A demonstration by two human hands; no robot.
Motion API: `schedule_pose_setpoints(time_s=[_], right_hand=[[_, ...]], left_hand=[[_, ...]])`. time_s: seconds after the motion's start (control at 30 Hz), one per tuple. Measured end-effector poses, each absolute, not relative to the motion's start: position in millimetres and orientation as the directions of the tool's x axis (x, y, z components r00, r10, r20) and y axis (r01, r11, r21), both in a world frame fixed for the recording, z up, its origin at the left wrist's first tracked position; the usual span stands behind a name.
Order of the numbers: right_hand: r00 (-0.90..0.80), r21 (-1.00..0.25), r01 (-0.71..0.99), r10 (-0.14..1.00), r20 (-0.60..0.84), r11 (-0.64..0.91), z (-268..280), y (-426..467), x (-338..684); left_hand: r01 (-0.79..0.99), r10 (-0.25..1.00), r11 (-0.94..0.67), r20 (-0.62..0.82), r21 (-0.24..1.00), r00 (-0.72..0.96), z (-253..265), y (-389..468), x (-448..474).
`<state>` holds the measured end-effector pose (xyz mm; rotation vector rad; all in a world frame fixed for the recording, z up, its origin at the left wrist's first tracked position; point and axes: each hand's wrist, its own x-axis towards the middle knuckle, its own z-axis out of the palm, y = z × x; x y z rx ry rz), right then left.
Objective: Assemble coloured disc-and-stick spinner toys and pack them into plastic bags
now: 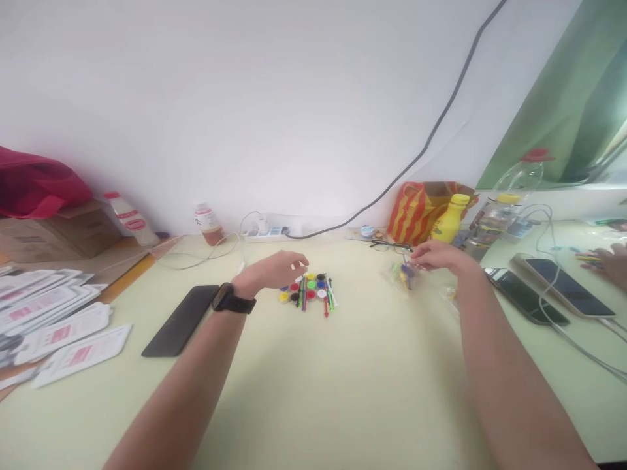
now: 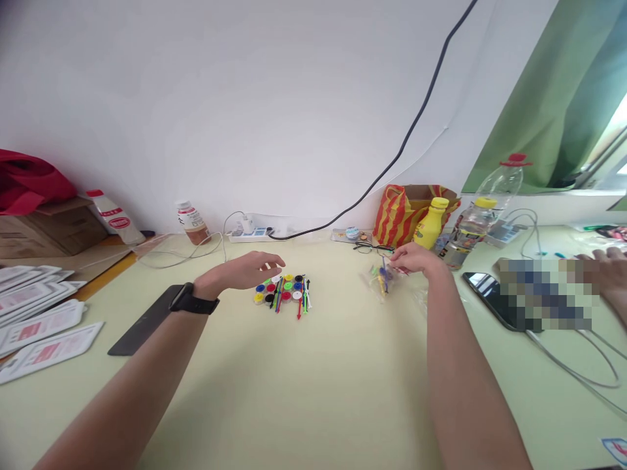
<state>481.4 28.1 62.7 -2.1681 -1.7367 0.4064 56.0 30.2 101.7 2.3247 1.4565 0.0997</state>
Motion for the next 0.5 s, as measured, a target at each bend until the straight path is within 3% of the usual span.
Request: schedule_pose_setpoints(time_s=[0.2,0.5], right_hand=[[-0.111,-0.662,0.749,0.978,-0.179,-0.036,102.8,23.5,452.0],[-0.299,-0.812,0.55,0.954,0.028,0.196,141.4,-3.8,426.5]], left_hand=[[0.823,0.867,-0.408,-0.115,0.394,0.485,107.6,21.5,65.7],[0.752,0.831,-0.469,-0.058,0.463,0.554,99.0,24.3,69.8]])
